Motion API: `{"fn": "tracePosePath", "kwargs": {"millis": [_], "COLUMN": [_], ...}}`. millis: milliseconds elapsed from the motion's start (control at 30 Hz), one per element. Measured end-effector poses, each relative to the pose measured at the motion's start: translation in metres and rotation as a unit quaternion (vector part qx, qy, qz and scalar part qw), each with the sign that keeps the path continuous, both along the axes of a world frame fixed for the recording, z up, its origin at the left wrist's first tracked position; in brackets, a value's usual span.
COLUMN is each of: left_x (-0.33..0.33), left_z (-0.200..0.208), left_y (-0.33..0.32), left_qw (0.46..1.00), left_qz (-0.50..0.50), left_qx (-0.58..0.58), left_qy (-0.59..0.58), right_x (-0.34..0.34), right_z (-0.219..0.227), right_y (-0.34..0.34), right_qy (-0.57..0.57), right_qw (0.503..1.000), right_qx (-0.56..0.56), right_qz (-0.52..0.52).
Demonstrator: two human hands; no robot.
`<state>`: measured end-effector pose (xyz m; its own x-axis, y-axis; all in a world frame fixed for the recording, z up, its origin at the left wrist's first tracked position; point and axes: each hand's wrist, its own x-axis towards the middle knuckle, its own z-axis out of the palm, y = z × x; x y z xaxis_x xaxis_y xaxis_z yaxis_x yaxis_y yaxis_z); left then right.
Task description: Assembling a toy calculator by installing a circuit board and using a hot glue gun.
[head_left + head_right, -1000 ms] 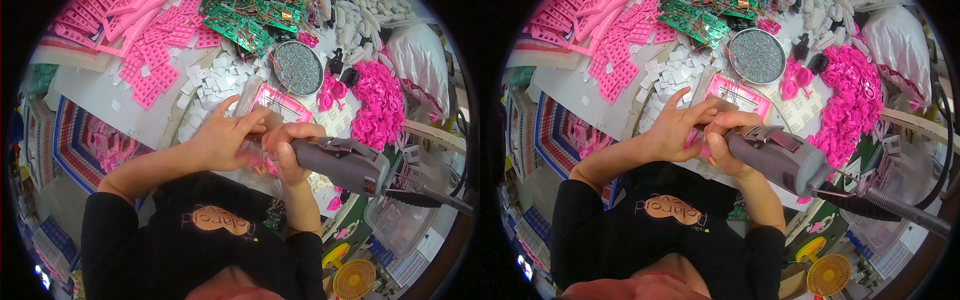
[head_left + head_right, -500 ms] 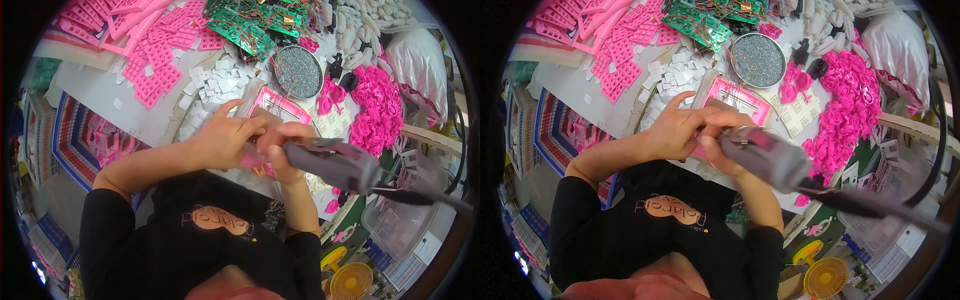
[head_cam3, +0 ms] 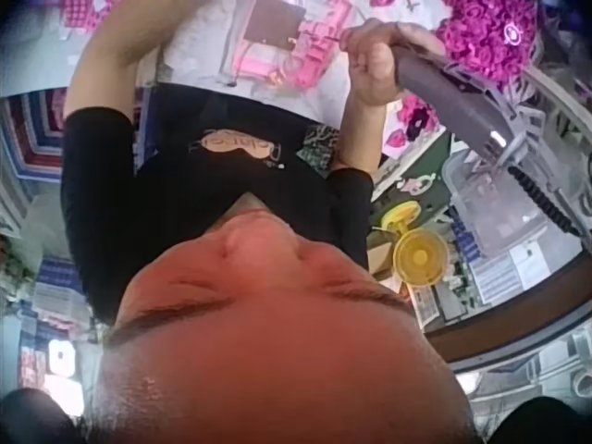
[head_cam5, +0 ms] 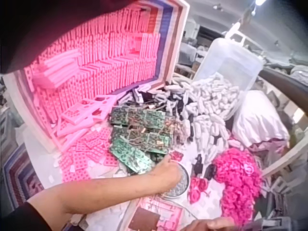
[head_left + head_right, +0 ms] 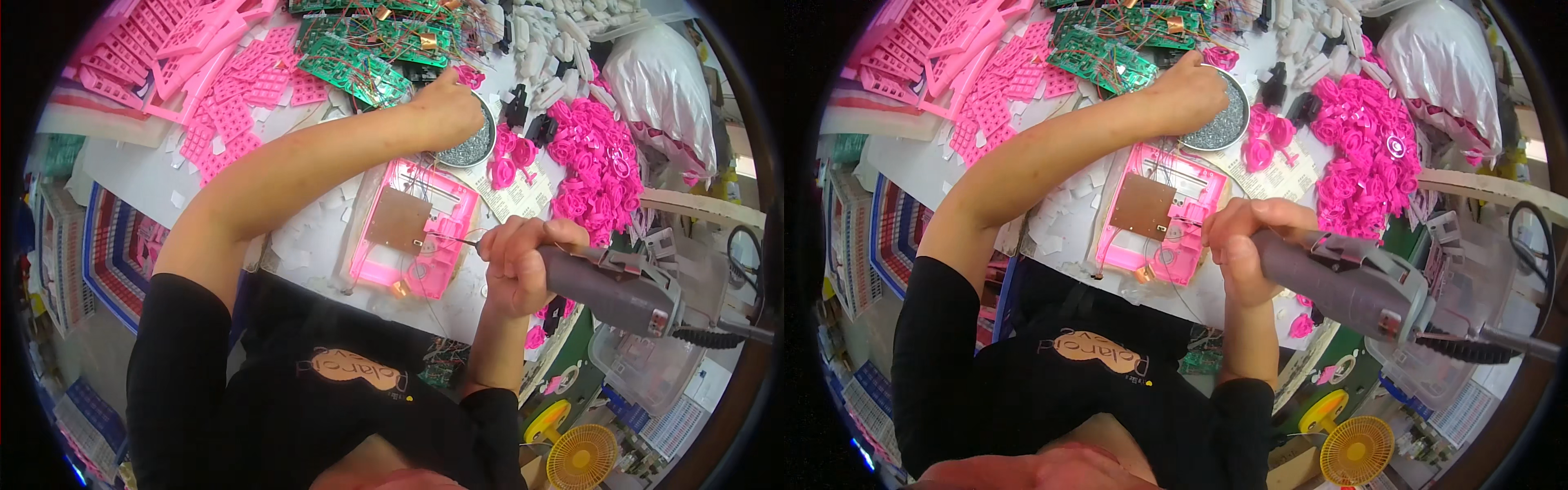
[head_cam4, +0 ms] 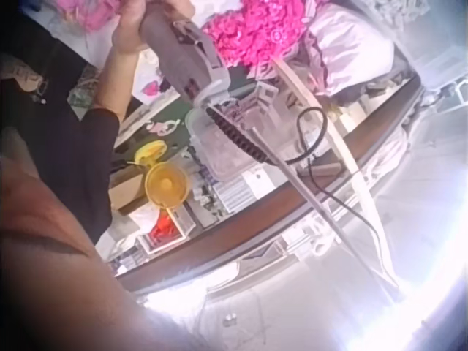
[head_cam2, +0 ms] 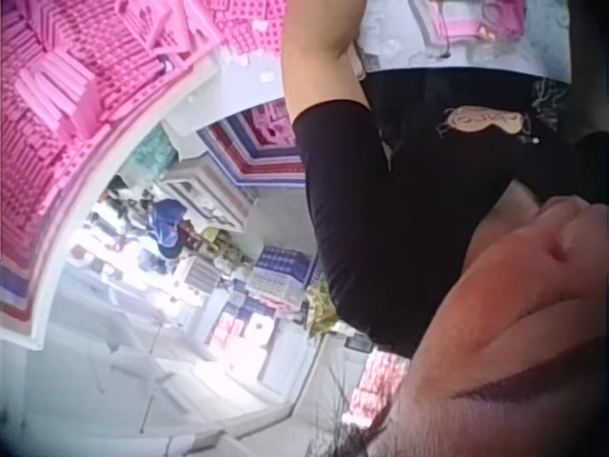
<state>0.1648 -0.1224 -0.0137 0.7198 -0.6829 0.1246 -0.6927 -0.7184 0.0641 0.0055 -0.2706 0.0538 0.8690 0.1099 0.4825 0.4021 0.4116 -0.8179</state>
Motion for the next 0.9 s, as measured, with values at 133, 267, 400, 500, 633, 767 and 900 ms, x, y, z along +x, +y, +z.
{"fn": "tracePosePath", "kwargs": {"millis": [133, 267, 400, 500, 633, 767, 900], "left_x": [0.011, 0.018, -0.012, -0.093, -0.176, -0.202, -0.210], "left_z": [-0.012, -0.003, 0.021, 0.042, 0.038, 0.013, 0.008], "left_y": [0.000, 0.006, 0.021, 0.054, 0.075, 0.081, 0.080], "left_qw": [0.988, 0.987, 0.964, 0.885, 0.617, 0.425, 0.419], "left_qz": [0.041, 0.065, 0.013, -0.064, 0.012, 0.049, 0.035], "left_qx": [-0.117, -0.104, -0.267, -0.406, -0.513, -0.601, -0.631], "left_qy": [-0.093, -0.099, -0.007, 0.219, 0.596, 0.675, 0.652], "right_x": [0.003, 0.006, 0.002, -0.006, -0.017, -0.018, -0.023], "right_z": [-0.001, 0.002, 0.005, 0.017, 0.036, 0.040, 0.038], "right_y": [0.002, 0.007, 0.005, 0.006, 0.018, 0.025, 0.029], "right_qy": [-0.002, -0.007, 0.000, 0.003, -0.006, -0.007, 0.004], "right_qw": [1.000, 0.999, 1.000, 0.998, 0.986, 0.978, 0.979], "right_qx": [-0.026, -0.031, -0.002, 0.058, 0.118, 0.099, 0.085], "right_qz": [0.013, 0.018, -0.008, 0.023, 0.116, 0.182, 0.183]}}
